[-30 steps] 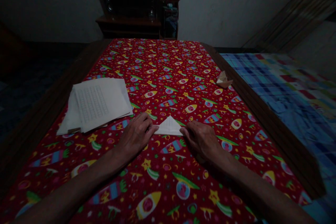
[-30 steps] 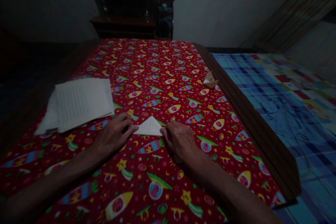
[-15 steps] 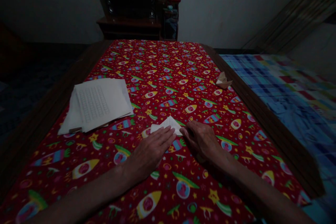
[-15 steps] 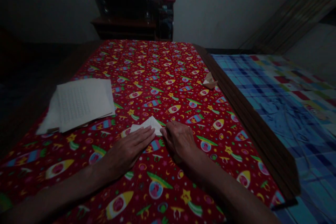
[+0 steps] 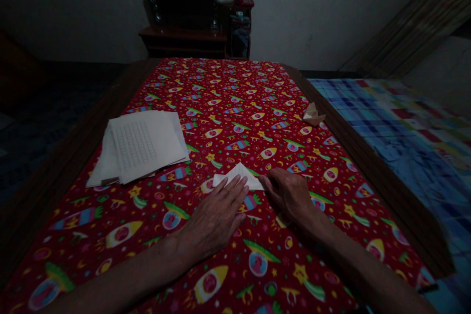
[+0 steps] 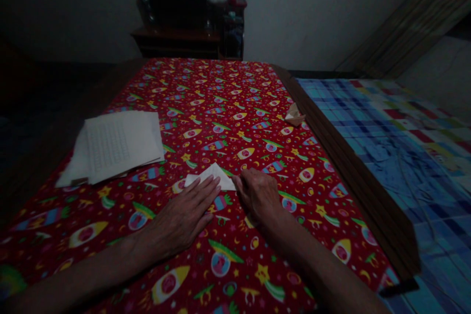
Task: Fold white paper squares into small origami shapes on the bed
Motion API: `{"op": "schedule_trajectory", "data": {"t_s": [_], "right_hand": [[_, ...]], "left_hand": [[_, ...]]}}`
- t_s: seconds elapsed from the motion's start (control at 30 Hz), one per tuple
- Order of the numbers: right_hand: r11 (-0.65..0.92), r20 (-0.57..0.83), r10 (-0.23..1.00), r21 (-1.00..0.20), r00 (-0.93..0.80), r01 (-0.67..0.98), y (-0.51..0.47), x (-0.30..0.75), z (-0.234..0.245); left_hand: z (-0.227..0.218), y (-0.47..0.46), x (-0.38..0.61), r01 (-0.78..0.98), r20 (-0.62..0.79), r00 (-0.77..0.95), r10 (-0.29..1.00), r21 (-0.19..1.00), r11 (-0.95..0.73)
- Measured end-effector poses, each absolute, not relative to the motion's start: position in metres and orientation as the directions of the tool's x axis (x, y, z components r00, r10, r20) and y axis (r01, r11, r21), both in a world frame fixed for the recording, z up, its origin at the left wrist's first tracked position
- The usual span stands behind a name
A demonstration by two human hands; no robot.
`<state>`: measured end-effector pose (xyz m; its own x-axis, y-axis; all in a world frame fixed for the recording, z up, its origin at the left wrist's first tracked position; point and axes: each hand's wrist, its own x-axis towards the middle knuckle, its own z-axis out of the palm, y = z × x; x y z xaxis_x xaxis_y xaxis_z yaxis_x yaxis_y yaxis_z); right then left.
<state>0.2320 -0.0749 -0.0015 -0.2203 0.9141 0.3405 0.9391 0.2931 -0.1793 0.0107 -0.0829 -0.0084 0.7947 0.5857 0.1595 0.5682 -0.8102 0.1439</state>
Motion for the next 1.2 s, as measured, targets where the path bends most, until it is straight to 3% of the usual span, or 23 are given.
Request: {"op": "schedule_trajectory", "data": {"t_s": [0.1, 0.2, 0.33, 0.43, 0.57, 0.9, 1.07, 1.2], "right_hand": [[0.306, 0.463, 0.863, -0.163, -0.201, 0.938, -0.084, 0.236, 0.004], [0.477, 0.538, 0.764, -0.101, -0.356, 0.873, -0.098, 0.228, 0.004], [0.633, 0.299, 0.747, -0.046, -0.594, 0.773, -0.113, 0.214, -0.002], [0.632, 0.191, 0.767, -0.055, -0.613, 0.773, -0.115, 0.217, -0.004], [0.614, 0.157, 0.784, -0.049, -0.600, 0.788, -0.115, 0.230, -0.001], [0.568, 0.260, 0.796, -0.007, -0.547, 0.823, -0.119, 0.235, -0.004], [0.543, 0.334, 0.775, 0.084, -0.536, 0.836, -0.101, 0.220, -0.001], [0.647, 0.250, 0.708, 0.144, -0.660, 0.749, -0.084, 0.200, 0.014]], "left_hand": [[-0.007, -0.083, 0.012, 0.577, 0.157, 0.787, 0.597, 0.154, -0.802], [-0.007, -0.084, 0.013, 0.579, 0.165, 0.782, 0.601, 0.165, -0.798], [-0.007, -0.084, 0.012, 0.578, 0.183, 0.774, 0.606, 0.184, -0.795], [-0.005, -0.084, 0.007, 0.584, 0.192, 0.770, 0.608, 0.172, -0.793], [-0.002, -0.078, -0.007, 0.593, 0.201, 0.768, 0.608, 0.138, -0.794], [-0.006, -0.071, -0.050, 0.655, 0.217, 0.722, 0.657, 0.091, -0.750], [-0.005, -0.066, -0.048, 0.659, 0.271, 0.689, 0.672, 0.152, -0.737], [0.000, -0.060, -0.042, 0.643, 0.338, 0.663, 0.667, 0.198, -0.740]]}}
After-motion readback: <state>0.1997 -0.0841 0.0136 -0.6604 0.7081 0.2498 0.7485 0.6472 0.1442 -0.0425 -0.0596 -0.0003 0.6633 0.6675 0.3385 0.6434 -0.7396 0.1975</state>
